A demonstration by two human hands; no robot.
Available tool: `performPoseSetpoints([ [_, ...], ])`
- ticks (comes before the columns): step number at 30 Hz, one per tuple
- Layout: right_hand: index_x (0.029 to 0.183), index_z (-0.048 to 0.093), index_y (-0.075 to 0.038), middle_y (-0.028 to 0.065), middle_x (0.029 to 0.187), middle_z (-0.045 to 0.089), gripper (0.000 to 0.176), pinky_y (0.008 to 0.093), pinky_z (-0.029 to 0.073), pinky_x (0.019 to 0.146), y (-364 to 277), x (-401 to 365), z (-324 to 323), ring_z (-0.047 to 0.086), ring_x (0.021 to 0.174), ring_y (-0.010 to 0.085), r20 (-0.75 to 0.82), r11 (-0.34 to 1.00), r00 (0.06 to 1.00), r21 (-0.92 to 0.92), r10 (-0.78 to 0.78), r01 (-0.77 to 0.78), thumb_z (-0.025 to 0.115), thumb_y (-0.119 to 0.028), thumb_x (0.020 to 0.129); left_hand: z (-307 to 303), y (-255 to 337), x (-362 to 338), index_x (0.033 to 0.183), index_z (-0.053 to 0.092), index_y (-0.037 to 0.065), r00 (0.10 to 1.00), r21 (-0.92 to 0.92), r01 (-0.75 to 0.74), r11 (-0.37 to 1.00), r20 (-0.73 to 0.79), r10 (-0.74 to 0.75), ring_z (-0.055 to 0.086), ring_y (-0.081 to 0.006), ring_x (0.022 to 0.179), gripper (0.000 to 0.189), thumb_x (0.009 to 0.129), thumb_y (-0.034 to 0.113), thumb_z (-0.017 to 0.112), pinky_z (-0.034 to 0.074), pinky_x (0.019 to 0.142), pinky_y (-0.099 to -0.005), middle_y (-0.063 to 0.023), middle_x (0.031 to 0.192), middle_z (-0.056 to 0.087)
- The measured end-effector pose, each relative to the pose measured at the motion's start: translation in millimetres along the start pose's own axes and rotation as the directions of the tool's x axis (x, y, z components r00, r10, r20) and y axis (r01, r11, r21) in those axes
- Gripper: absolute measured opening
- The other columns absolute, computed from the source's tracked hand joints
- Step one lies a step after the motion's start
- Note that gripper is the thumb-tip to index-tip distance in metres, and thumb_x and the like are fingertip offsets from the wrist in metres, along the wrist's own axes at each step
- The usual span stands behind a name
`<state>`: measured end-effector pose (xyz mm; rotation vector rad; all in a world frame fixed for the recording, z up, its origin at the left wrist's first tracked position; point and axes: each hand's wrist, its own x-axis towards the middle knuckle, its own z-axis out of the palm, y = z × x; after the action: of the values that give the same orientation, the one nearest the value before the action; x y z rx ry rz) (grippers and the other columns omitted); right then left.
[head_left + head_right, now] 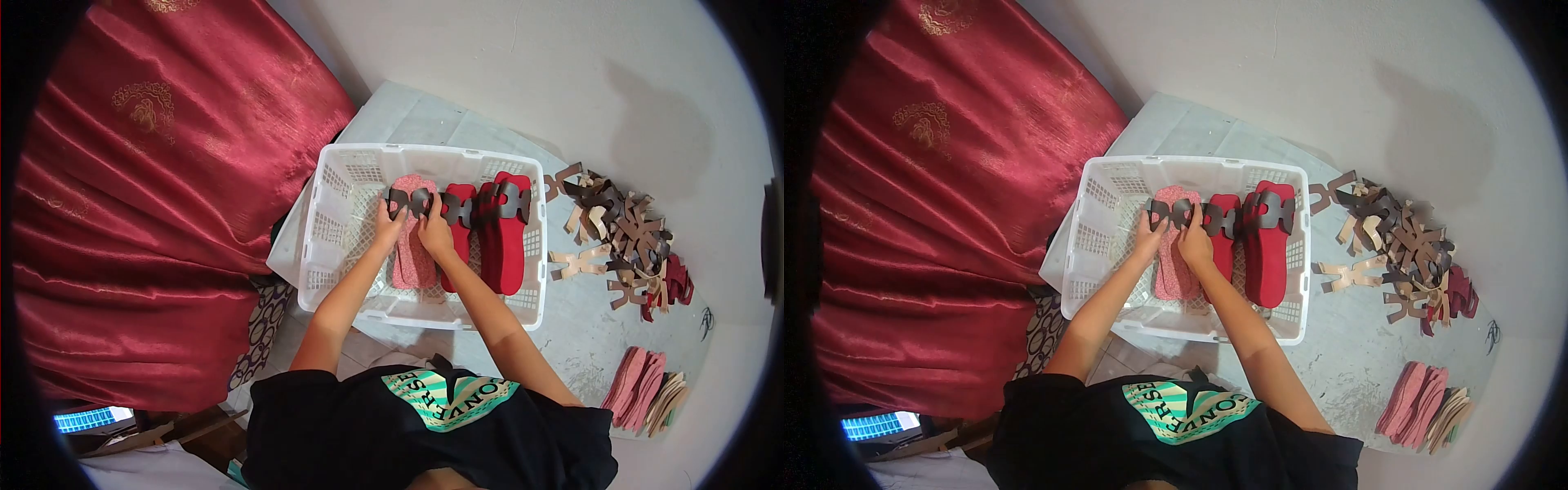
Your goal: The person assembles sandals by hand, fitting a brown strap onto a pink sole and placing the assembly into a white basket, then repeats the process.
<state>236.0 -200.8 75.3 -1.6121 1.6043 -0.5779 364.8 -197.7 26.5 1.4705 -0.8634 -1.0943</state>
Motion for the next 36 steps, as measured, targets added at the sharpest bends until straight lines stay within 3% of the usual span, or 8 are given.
performPoseSetpoints([
  [7,0.138,0.007,-0.009,0.0283,0.086,0.060,0.066,0.0516,0.045,0.067,2.7,5.2,-0.2,0.059,0.075,0.0444,0.051,0.994,0.999,-0.107,0.011,-0.006,0.047,-0.020,0.086,5.1,3.1,5.1,0.137,0.007,-0.007,0.991,0.119,-0.081,0.990,0.111,0.068,0.020,-0.0304,0.131,0.083,0.081,0.022,0.061,0.020,0.105,-0.0350,-0.0240,0.141,0.017],
  [10,0.139,0.004,-0.009,0.0281,0.084,0.060,0.068,0.0516,0.045,0.066,-0.1,4.4,-2.0,0.059,0.075,0.0441,0.059,0.994,0.998,-0.113,0.014,-0.007,0.046,-0.020,0.087,11.0,0.4,3.9,0.137,-0.002,-0.007,0.999,0.281,-0.015,0.960,-0.040,0.027,0.008,-0.0317,0.135,0.092,0.080,0.028,0.062,0.012,0.108,-0.0357,-0.0248,0.144,0.005],
  [13,0.139,0.004,-0.009,0.0280,0.083,0.061,0.068,0.0516,0.045,0.066,0.3,1.1,-5.9,0.059,0.074,0.0442,0.065,0.995,0.998,-0.102,-0.013,0.019,0.046,-0.021,0.087,11.1,-4.2,4.9,0.137,-0.005,-0.006,0.985,0.199,-0.048,0.979,-0.156,0.080,0.004,-0.0328,0.135,0.097,0.079,0.036,0.061,0.007,0.109,-0.0363,-0.0250,0.144,0.000],
  [16,0.139,0.004,-0.008,0.0279,0.082,0.061,0.069,0.0513,0.045,0.066,8.1,2.0,-6.1,0.059,0.074,0.0445,0.085,0.993,0.995,-0.099,-0.049,0.057,0.047,-0.021,0.087,10.7,0.2,0.1,0.137,-0.005,-0.005,0.926,-0.087,0.123,0.988,-0.349,-0.146,0.003,-0.0314,0.135,0.098,0.080,0.046,0.056,0.008,0.109,-0.0358,-0.0237,0.144,-0.001],
  [19,0.139,0.005,-0.007,0.0270,0.083,0.061,0.069,0.0500,0.045,0.067,17.0,1.1,-2.6,0.058,0.076,0.0443,0.074,0.991,0.993,-0.088,-0.094,0.100,0.048,-0.021,0.087,-3.7,-7.3,-5.4,0.138,-0.005,-0.003,0.888,-0.344,0.255,0.904,-0.286,-0.359,0.004,-0.0283,0.135,0.097,0.081,0.048,0.054,0.009,0.109,-0.0350,-0.0197,0.145,0.001],
  [23,0.138,0.008,-0.006,0.0234,0.085,0.062,0.070,0.0465,0.044,0.069,12.4,-2.4,-4.0,0.059,0.081,0.0421,0.119,1.000,0.993,-0.007,-0.015,0.016,0.051,-0.021,0.085,-6.8,48.6,-41.6,0.139,-0.006,0.000,0.962,-0.095,0.268,0.959,0.079,-0.261,0.001,-0.0243,0.136,0.084,0.088,0.046,0.042,0.005,0.109,-0.0338,-0.0148,0.147,-0.005],
  [26,0.138,0.011,-0.006,0.0182,0.079,0.061,0.072,0.0429,0.045,0.066,21.3,-7.3,5.5,0.060,0.074,0.0365,0.049,0.998,0.997,0.027,-0.054,0.053,0.056,-0.017,0.083,-0.6,-11.0,-18.5,0.139,-0.007,0.001,0.974,-0.127,0.208,0.970,0.119,-0.193,-0.006,-0.0234,0.136,0.077,0.092,0.044,0.035,0.002,0.109,-0.0340,-0.0135,0.147,-0.007],
  [36,0.136,0.017,-0.005,0.0142,0.067,0.056,0.072,0.0354,0.045,0.060,29.3,-9.9,4.9,0.059,0.063,0.0270,-0.046,0.990,0.998,0.129,-0.043,0.048,0.060,-0.008,0.079,19.7,10.4,-18.7,0.139,-0.005,0.002,0.967,-0.102,0.246,0.964,-0.047,-0.252,-0.017,-0.0253,0.134,0.073,0.092,0.045,0.030,-0.005,0.108,-0.0366,-0.0134,0.147,-0.011],
])
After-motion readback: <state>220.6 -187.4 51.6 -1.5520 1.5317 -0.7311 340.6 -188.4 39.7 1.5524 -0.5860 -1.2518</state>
